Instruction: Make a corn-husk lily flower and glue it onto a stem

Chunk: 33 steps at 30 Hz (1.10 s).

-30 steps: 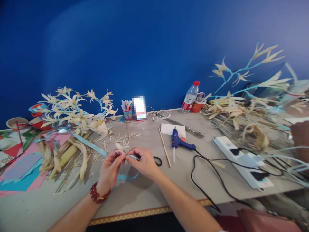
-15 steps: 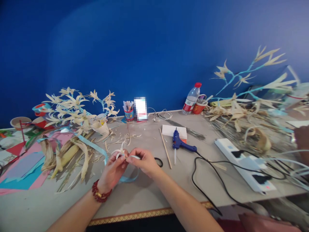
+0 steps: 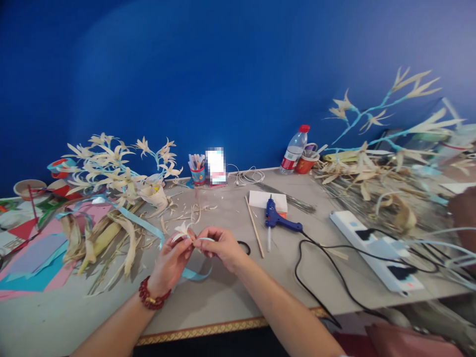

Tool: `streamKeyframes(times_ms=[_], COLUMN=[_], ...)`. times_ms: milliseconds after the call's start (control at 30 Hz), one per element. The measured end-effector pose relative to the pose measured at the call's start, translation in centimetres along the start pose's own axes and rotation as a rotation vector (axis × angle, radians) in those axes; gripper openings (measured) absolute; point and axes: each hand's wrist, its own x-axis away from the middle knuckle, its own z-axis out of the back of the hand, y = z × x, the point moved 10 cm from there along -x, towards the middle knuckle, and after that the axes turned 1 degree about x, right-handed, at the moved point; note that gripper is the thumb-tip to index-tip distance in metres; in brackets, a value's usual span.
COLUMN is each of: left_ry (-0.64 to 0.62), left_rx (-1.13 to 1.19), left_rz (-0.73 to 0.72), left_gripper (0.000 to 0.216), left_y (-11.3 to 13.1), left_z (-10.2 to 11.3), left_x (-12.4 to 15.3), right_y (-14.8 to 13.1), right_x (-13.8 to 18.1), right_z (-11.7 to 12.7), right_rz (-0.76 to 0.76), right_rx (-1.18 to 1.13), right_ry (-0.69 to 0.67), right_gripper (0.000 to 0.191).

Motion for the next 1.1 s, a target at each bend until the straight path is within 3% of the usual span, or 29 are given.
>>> streamKeyframes(times_ms=[100,367,433,600,800,1100], left_ry=[-0.055,0.031,0.04,0.024,-0.054,0.046], left_rx=[0.012,-0.011,-0.034,-0.04,0.003,-0.037], left_rz=[0.013,-0.045,-0.066,-0.075,-0.038,-0.067], left_gripper=[0.012,0.008,0.008,0.011,0.012,0.011], left_y=[-0.1,-0.1,0.1,0.4,0.3,-0.1], left_z=[-0.5,0.5,0.5,0.4,-0.1,1.0], left_x=[0.0,0.0,0.0,0.0,0.2,0.0], right_y=[0.3,-2.8,-2.5,-0.4,0.5,-2.9], right_x=[0.1,0.8,0.7,0.1,0.2,1.1], right_z=[-0.6,0.4,0.4,0.2,-0.8,0.5], right_rz=[-0.036,0.268,0.24,0.055,-0.037,0.313], right_rx=[-0.025,0.356,0.354,0.088,-0.052,0.346], right_ry=[-0.056,0.111,0.098,0.034,-0.038,0.149], right_gripper=[0.028,0.025,0.024,0.026,0.027,0.026])
